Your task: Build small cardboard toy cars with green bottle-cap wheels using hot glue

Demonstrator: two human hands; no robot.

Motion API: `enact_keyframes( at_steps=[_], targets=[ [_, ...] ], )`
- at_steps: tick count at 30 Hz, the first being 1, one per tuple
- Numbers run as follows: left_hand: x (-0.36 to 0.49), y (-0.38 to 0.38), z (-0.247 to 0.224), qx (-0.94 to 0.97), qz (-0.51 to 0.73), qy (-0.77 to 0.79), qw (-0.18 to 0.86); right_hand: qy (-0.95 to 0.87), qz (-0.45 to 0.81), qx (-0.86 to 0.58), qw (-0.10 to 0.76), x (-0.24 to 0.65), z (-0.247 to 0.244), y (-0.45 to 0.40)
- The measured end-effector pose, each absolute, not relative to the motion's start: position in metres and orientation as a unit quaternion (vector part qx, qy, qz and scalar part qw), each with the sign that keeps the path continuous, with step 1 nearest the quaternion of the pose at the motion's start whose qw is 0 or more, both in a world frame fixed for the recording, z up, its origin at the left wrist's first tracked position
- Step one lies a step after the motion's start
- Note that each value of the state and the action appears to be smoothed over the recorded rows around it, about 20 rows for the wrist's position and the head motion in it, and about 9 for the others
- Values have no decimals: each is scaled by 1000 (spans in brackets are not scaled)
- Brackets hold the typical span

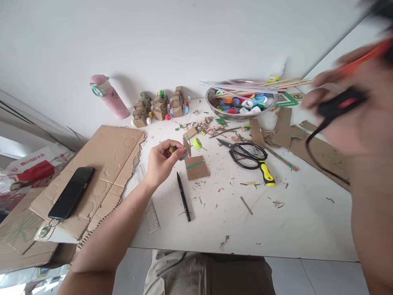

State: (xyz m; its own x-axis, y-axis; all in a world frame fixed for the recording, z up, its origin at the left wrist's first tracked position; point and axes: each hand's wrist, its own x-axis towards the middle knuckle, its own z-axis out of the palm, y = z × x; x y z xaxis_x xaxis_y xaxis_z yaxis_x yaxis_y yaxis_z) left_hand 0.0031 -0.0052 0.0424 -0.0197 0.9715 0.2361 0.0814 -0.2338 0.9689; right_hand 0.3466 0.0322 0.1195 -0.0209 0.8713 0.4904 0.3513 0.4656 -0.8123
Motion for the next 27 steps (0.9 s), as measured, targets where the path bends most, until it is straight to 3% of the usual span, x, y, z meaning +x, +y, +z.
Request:
enact_keyframes(
  at_steps=[3, 7, 20, 27],
  targets=[
    [2, -6, 43, 570, 533, 475, 406, -600, 455, -415, 511, 297, 99, 4],
    [2, -7, 44, 563, 534, 481, 408, -582, 566, -377, 446, 266, 72, -13],
    [6, -12, 46, 565, 547, 466, 406, -627, 529, -419, 389, 268, 60, -21],
    [6, -13, 46, 565, 548, 461, 410, -640, 506, -409, 408, 267, 60, -22]
  ],
)
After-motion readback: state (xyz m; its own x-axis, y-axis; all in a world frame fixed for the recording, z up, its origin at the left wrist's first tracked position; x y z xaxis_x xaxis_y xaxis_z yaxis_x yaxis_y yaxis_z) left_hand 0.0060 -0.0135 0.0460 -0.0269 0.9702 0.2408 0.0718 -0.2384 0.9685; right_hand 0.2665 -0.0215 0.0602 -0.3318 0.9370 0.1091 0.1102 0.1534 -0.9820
